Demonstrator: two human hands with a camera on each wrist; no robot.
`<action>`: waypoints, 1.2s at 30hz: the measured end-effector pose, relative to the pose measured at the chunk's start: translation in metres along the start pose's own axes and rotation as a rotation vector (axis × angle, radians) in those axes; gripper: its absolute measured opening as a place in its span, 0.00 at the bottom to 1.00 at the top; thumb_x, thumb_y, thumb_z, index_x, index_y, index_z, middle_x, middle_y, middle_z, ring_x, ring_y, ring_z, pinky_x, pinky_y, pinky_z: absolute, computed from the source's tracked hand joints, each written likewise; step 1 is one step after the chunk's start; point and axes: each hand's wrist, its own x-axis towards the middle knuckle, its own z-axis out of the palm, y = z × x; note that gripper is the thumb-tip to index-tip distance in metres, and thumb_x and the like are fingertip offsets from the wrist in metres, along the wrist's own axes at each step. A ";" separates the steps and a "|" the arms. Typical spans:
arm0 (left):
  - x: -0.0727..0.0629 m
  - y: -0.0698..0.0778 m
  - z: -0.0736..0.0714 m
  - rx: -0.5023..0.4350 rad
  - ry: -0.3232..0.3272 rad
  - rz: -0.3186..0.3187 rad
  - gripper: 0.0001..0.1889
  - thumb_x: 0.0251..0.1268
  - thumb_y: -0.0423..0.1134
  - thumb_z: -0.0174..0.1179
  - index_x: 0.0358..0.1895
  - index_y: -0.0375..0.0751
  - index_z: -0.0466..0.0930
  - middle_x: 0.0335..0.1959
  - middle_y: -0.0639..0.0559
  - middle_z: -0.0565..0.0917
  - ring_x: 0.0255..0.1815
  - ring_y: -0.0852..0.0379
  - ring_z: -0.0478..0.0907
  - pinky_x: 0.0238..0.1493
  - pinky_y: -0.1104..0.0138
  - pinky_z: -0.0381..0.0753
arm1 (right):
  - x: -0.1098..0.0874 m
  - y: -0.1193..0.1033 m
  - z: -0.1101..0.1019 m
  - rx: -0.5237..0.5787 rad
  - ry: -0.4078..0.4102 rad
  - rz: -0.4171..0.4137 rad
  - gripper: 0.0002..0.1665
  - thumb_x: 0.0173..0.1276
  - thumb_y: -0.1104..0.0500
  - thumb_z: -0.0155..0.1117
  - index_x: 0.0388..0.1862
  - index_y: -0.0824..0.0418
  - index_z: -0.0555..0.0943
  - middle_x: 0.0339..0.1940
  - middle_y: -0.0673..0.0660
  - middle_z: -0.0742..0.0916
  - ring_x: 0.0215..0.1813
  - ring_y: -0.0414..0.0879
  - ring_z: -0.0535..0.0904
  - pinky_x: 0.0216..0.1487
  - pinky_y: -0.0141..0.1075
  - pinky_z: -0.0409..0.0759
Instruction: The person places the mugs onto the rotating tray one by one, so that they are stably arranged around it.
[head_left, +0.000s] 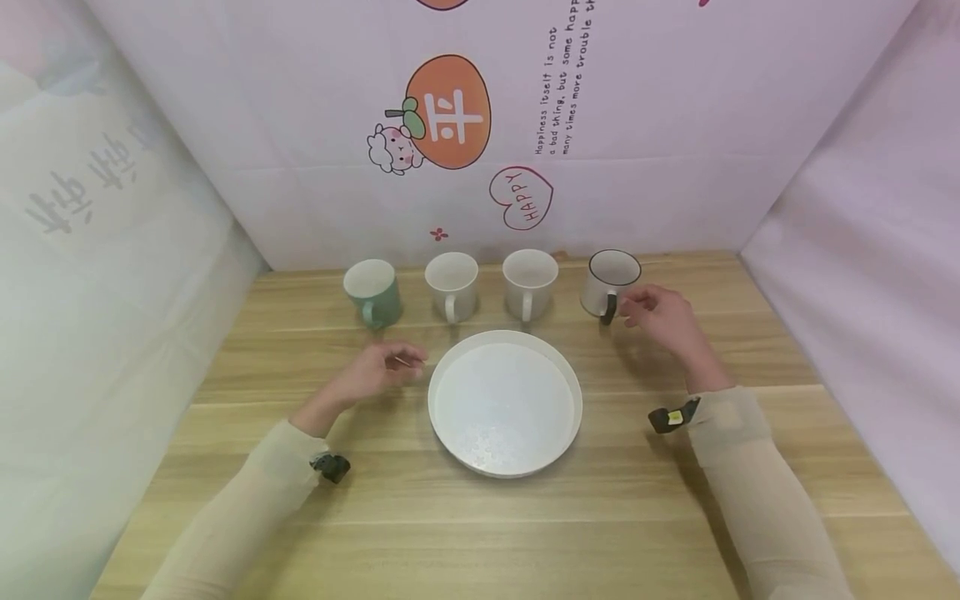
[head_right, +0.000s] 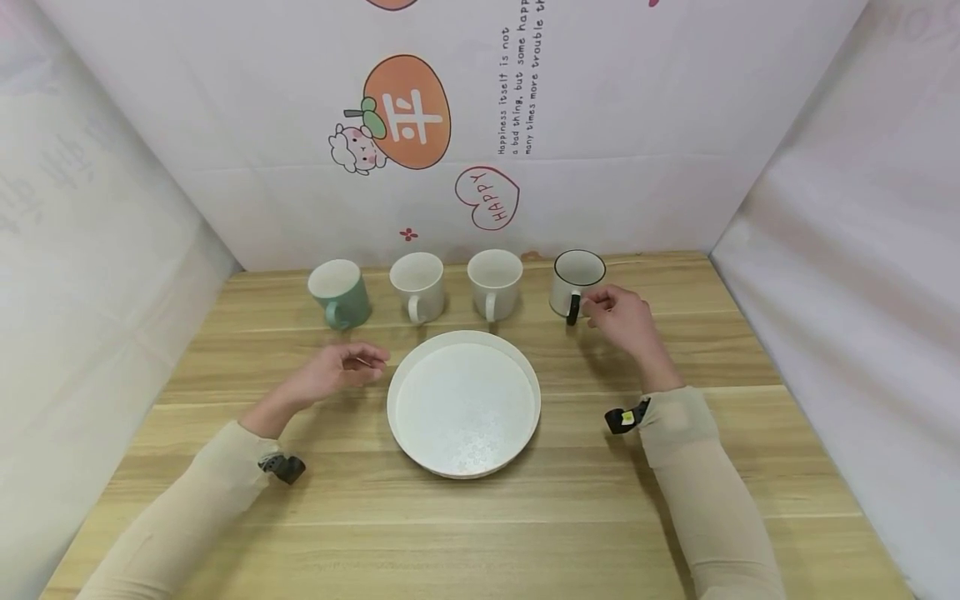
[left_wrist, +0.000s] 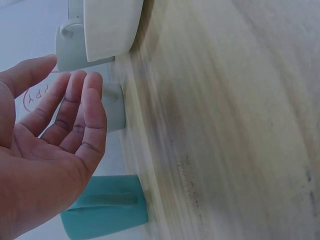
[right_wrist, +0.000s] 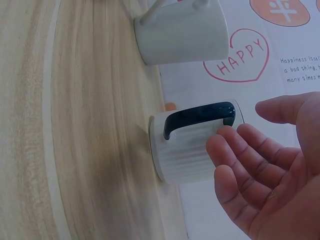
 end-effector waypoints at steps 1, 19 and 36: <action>-0.001 0.000 0.001 -0.003 -0.003 -0.014 0.19 0.68 0.36 0.64 0.58 0.30 0.79 0.53 0.38 0.85 0.53 0.45 0.83 0.53 0.63 0.85 | 0.000 0.000 0.000 -0.001 -0.001 0.005 0.21 0.76 0.48 0.54 0.55 0.62 0.80 0.47 0.65 0.88 0.39 0.45 0.87 0.40 0.32 0.77; 0.000 -0.008 0.017 -0.020 -0.023 -0.012 0.17 0.67 0.32 0.64 0.57 0.32 0.79 0.51 0.38 0.86 0.54 0.43 0.82 0.60 0.52 0.82 | 0.010 0.003 0.010 -0.007 -0.011 0.033 0.24 0.75 0.45 0.56 0.56 0.62 0.80 0.47 0.65 0.89 0.44 0.59 0.87 0.40 0.35 0.78; 0.002 -0.009 0.020 -0.067 -0.030 -0.009 0.20 0.66 0.32 0.65 0.60 0.31 0.76 0.51 0.36 0.85 0.56 0.42 0.81 0.61 0.52 0.81 | 0.014 0.005 0.014 -0.023 -0.003 0.034 0.25 0.73 0.44 0.60 0.52 0.63 0.81 0.43 0.65 0.90 0.40 0.54 0.88 0.36 0.33 0.77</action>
